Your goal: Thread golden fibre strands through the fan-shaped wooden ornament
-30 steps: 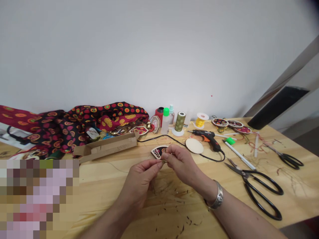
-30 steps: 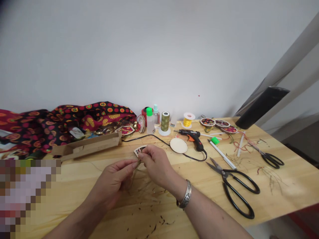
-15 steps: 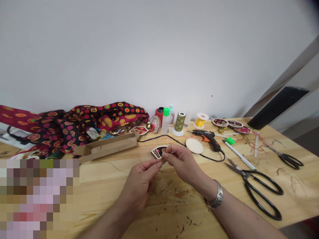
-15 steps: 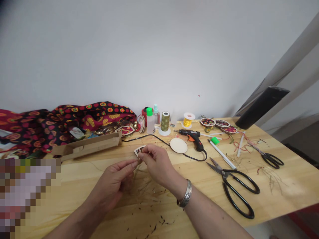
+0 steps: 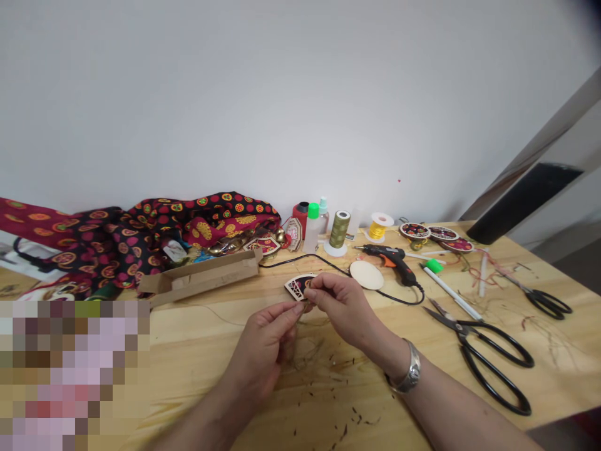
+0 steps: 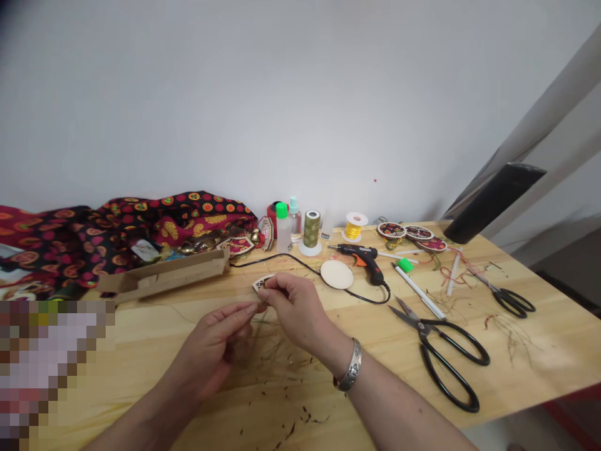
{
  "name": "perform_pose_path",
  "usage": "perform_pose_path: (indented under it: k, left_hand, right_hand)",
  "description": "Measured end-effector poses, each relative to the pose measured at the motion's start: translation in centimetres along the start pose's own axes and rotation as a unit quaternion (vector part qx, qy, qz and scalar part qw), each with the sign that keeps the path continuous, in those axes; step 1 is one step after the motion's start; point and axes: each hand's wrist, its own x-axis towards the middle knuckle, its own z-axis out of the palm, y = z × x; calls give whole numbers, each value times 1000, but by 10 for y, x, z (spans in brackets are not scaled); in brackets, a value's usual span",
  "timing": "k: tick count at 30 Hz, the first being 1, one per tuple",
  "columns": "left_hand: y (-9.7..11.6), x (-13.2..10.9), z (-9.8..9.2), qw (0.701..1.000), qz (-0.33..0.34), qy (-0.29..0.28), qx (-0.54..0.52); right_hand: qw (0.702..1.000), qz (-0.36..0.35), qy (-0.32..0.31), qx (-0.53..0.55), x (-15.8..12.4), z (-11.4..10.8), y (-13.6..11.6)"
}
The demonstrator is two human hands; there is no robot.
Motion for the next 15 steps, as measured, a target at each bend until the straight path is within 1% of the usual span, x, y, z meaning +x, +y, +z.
perform_pose_path:
  k: [5,12,15]
  left_hand:
    - [1,0,2,1000,2,9,14]
    - [1,-1,1,999,6,5,31]
    - [0,0,1,999,17,10,49]
  right_hand:
    - [1000,-8,-5,-24,0,-1,-1]
    - [999,-11,-4,-36,-1,-1,0]
    - [999,-8,-4,-39,-1,-2,-1]
